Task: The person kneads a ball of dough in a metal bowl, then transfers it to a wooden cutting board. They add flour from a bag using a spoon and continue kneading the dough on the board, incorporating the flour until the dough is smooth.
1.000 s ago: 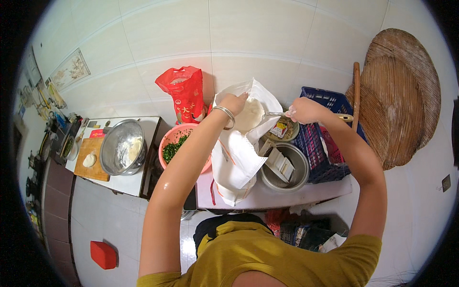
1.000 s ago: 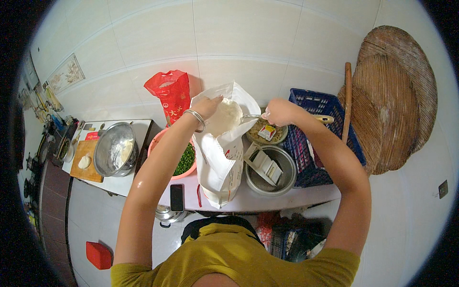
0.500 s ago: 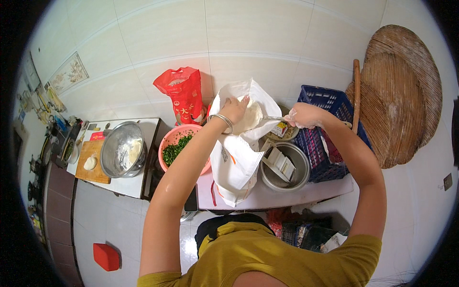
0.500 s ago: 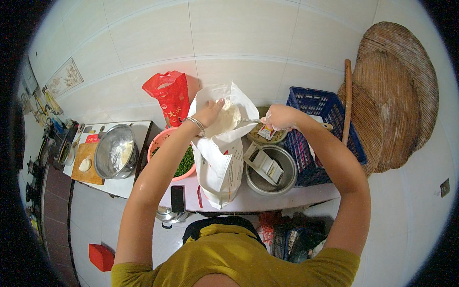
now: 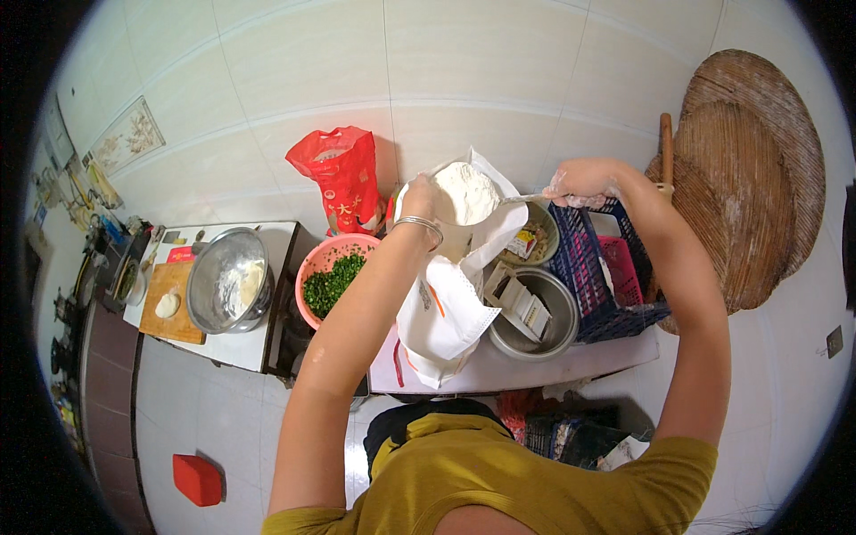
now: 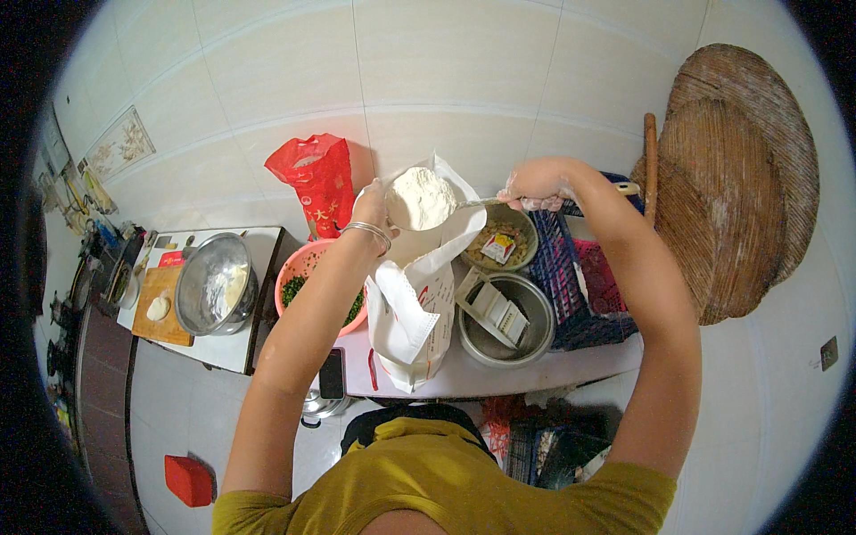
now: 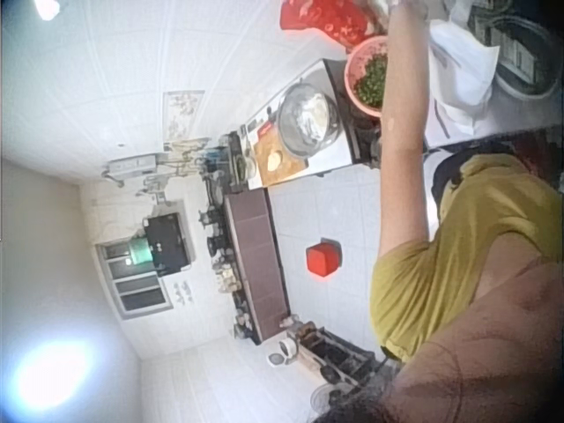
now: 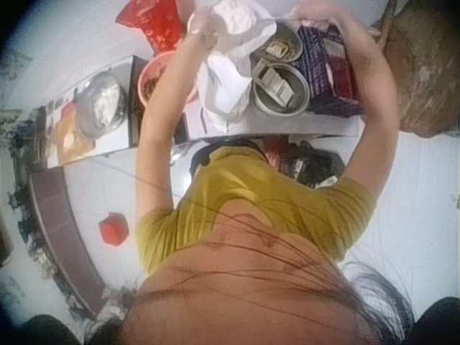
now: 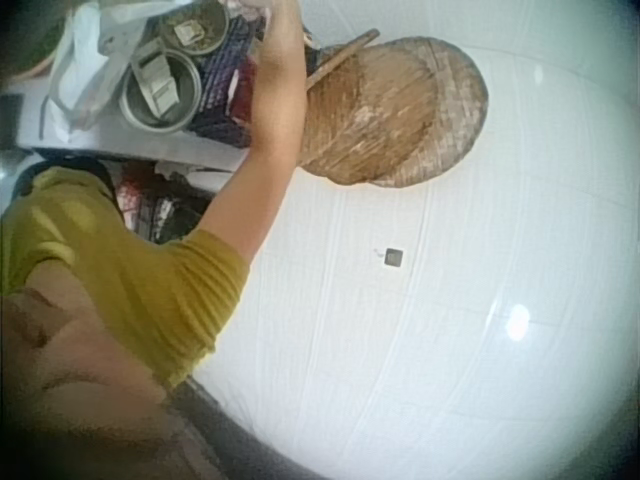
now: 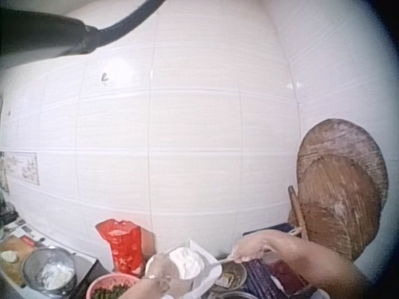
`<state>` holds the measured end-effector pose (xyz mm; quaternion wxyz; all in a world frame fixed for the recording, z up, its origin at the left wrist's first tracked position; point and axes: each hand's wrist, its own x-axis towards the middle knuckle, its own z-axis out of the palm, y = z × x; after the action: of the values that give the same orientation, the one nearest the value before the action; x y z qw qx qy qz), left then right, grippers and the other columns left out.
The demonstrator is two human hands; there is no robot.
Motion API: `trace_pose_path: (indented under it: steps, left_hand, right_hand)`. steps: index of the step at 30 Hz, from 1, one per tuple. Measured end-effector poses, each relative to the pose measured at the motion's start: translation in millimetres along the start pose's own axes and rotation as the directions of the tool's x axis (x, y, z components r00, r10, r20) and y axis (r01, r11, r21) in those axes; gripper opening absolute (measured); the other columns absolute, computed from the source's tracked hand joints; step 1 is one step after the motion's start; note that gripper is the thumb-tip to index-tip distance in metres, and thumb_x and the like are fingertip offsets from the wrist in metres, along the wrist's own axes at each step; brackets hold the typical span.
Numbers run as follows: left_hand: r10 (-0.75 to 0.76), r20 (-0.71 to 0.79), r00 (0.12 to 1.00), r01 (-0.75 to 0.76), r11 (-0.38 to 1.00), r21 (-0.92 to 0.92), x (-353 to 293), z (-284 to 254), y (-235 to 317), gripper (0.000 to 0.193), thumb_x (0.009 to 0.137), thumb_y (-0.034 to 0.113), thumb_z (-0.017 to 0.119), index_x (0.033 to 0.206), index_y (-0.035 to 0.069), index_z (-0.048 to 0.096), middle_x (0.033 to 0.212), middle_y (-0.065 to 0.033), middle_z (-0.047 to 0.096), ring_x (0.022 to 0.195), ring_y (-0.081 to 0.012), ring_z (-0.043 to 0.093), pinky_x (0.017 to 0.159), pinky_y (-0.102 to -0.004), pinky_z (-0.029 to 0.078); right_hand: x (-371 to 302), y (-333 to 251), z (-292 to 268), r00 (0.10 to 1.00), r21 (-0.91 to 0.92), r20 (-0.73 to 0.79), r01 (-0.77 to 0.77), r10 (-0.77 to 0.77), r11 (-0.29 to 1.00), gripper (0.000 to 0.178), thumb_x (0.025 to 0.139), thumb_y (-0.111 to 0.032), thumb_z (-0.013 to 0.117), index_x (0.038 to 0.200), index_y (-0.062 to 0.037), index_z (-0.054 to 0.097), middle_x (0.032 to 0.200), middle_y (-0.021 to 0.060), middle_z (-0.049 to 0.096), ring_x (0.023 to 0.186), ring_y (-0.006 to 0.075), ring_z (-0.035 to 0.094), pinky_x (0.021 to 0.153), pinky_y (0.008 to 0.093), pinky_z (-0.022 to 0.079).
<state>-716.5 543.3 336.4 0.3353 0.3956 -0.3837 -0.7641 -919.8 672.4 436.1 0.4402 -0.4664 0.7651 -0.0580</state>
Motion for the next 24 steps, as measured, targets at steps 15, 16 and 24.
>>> trace_pose_path:
  steps: [15, 16, 24]
  left_hand:
    - [0.064, 0.306, 0.950, 0.120, 0.830, -0.545, 9.5, 3.2, -6.3, 0.041, 0.092, 0.024, 0.026, 0.118, 0.001, 0.048, 0.119, -0.0137, 0.054, 0.110, -0.0284, 0.053, 0.096, -0.0466, 0.040]
    - [0.057, 0.302, 0.952, 0.131, 0.813, -0.567, 7.9, 4.4, -6.2, 0.040, 0.091, 0.023, 0.027, 0.117, 0.001, 0.049, 0.117, -0.0138, 0.055, 0.108, -0.0285, 0.054, 0.095, -0.0465, 0.041]
    - [0.007, 0.305, 0.952, 0.186, 0.779, -0.598, -7.9, 18.5, -0.7, 0.037, 0.090, 0.020, 0.031, 0.114, 0.001, 0.051, 0.115, -0.0140, 0.056, 0.103, -0.0296, 0.057, 0.091, -0.0478, 0.044]
  right_hand:
    - [-28.4, -19.1, -21.3, 0.999, -0.078, 0.026, 0.022, -0.020, 0.997, 0.034, 0.090, -0.030, 0.047, 0.065, -0.0070, 0.048, 0.043, -0.0059, 0.030, 0.033, 0.0060, 0.024, 0.032, 0.0240, 0.019]
    - [-30.1, -19.3, -21.7, 0.999, -0.082, 0.025, 0.024, -0.022, 0.996, 0.034, 0.090, -0.030, 0.047, 0.065, -0.0069, 0.048, 0.043, -0.0060, 0.030, 0.033, 0.0059, 0.024, 0.032, 0.0239, 0.019]
    - [-47.8, -24.9, -25.3, 0.999, -0.126, 0.013, -0.032, 0.034, 0.991, 0.034, 0.090, -0.029, 0.047, 0.065, -0.0068, 0.048, 0.044, -0.0063, 0.031, 0.034, 0.0055, 0.026, 0.032, 0.0231, 0.020]
